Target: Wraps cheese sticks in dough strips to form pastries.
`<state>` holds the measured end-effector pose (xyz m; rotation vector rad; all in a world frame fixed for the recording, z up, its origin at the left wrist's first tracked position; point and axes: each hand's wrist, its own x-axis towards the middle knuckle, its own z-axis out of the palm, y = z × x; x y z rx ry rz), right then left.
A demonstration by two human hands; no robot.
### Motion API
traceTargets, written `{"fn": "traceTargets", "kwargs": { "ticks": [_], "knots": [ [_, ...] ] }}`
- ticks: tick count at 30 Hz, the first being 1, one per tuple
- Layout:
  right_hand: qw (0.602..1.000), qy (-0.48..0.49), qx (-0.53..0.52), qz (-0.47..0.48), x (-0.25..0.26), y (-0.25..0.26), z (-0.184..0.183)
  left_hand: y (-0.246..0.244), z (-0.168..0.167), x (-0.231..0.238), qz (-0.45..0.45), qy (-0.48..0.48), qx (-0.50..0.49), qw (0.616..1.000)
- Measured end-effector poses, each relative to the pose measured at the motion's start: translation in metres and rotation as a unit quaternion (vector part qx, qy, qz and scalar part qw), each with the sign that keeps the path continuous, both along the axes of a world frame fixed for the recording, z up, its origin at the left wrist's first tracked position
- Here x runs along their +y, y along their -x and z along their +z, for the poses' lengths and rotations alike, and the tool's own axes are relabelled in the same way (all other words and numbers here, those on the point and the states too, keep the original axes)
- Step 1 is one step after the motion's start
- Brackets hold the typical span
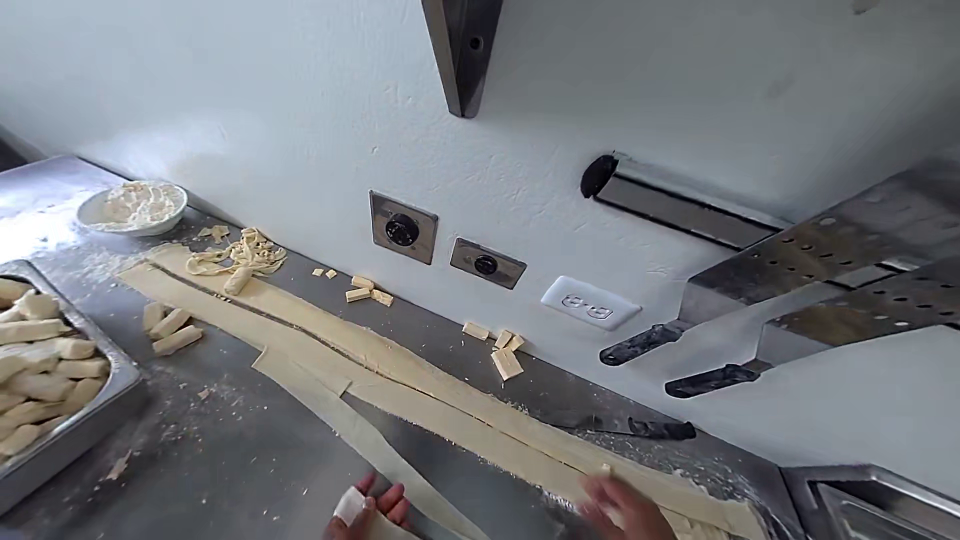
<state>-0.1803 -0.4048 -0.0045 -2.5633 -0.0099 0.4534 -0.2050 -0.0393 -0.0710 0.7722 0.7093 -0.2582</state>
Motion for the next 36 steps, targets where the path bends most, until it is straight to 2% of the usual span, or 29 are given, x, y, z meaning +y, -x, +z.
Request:
{"fn": "traceTargets", "kwargs": {
  "ticks": [2, 5, 8, 11, 14, 16, 18, 21, 23, 25, 26, 28, 34, 36],
  "knots": [
    [0.997, -0.012, -0.072, -0.014, 0.043, -0.065, -0.018, 0.001, 0.006, 0.005, 0.019, -0.029, 0.003, 0.999],
    [0.995, -0.006, -0.095, -0.041, 0.093, -0.148, -0.029, -0.002, 0.014, 0.015, 0.04, -0.046, 0.007, 0.998],
    [0.996, 0.049, -0.061, -0.051, 0.116, -0.186, -0.035, -0.002, 0.013, 0.032, 0.048, -0.099, -0.006, 0.994],
    [0.991, 0.117, -0.026, -0.051, 0.127, -0.194, -0.027, -0.001, -0.001, 0.057, -0.01, -0.242, -0.085, 0.967],
    [0.983, 0.18, -0.029, -0.026, 0.132, -0.183, -0.023, -0.004, -0.003, 0.074, -0.042, -0.263, -0.089, 0.96],
    [0.985, 0.149, -0.08, -0.034, 0.138, -0.17, -0.02, -0.008, -0.003, 0.084, -0.037, -0.241, -0.082, 0.966],
    [0.986, 0.045, -0.14, -0.072, 0.158, -0.138, -0.011, -0.013, -0.003, 0.094, -0.039, -0.232, -0.088, 0.968],
    [0.975, -0.176, -0.075, -0.116, 0.22, -0.059, -0.003, -0.018, -0.001, 0.108, -0.059, -0.195, -0.087, 0.975],
    [0.927, -0.346, 0.003, -0.142, 0.268, -0.009, -0.013, -0.023, 0.0, 0.116, -0.09, -0.19, -0.095, 0.973],
    [0.875, -0.443, 0.069, -0.184, 0.309, 0.019, -0.018, -0.027, -0.001, 0.124, -0.126, -0.23, -0.117, 0.958],
    [0.858, -0.464, 0.093, -0.2, 0.324, 0.025, -0.022, -0.028, 0.001, 0.128, -0.142, -0.257, -0.127, 0.947],
    [0.848, -0.474, 0.119, -0.207, 0.342, 0.027, -0.027, -0.029, 0.009, 0.135, -0.162, -0.303, -0.147, 0.927],
    [0.862, -0.46, 0.101, -0.186, 0.362, 0.01, -0.024, -0.02, 0.029, 0.144, -0.185, -0.371, -0.236, 0.879],
    [0.884, -0.428, 0.084, -0.169, 0.364, 0.003, -0.023, -0.011, 0.026, 0.149, -0.193, -0.376, -0.292, 0.858]
  ]
}}
